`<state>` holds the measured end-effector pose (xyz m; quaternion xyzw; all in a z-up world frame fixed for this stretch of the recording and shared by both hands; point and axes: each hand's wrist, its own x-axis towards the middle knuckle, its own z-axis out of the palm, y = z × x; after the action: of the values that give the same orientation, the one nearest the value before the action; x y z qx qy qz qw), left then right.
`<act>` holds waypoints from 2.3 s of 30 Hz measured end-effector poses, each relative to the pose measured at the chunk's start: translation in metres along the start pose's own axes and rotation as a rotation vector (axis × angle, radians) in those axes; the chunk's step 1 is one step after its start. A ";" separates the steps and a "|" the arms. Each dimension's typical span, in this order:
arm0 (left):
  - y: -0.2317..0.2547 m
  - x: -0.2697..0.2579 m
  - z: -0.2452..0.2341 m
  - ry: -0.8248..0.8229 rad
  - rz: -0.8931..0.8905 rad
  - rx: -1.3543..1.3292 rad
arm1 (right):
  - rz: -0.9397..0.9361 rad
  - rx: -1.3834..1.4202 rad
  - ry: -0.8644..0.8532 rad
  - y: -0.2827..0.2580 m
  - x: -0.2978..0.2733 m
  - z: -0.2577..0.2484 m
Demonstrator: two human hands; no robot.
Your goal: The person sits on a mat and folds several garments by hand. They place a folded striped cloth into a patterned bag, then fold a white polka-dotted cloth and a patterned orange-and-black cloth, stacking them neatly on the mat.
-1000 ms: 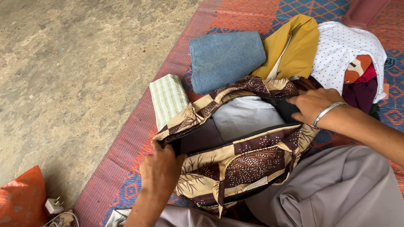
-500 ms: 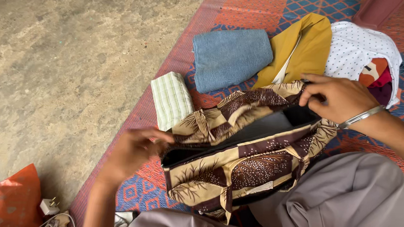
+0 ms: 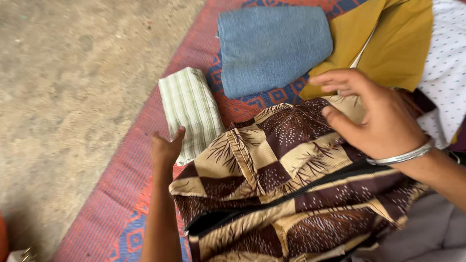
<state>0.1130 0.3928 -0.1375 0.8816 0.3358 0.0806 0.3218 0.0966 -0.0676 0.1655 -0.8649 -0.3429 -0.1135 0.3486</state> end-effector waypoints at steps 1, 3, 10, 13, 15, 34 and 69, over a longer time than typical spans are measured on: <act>0.002 0.005 0.007 -0.030 -0.045 -0.003 | 0.006 0.029 -0.028 0.004 0.007 0.009; 0.011 0.008 0.016 -0.066 -0.113 0.018 | 0.025 0.090 -0.091 0.015 0.016 0.029; 0.058 0.011 0.009 -0.122 -0.294 0.033 | -0.021 0.027 -0.158 0.040 0.020 0.078; 0.063 0.012 0.002 -0.082 -0.335 -0.089 | -0.011 0.028 -0.200 0.042 0.016 0.083; 0.067 0.021 0.001 -0.090 -0.345 -0.281 | 0.025 0.038 -0.221 0.043 0.014 0.081; 0.257 -0.120 -0.157 -0.126 0.666 -0.625 | 0.158 0.556 -0.091 0.025 -0.001 0.032; 0.229 -0.403 -0.073 -0.430 0.122 -0.700 | 0.844 1.814 0.030 0.063 -0.167 0.069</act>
<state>-0.0966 0.0410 0.0916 0.7341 0.1602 0.0228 0.6595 0.0126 -0.1395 0.0093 -0.3213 0.0399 0.3133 0.8928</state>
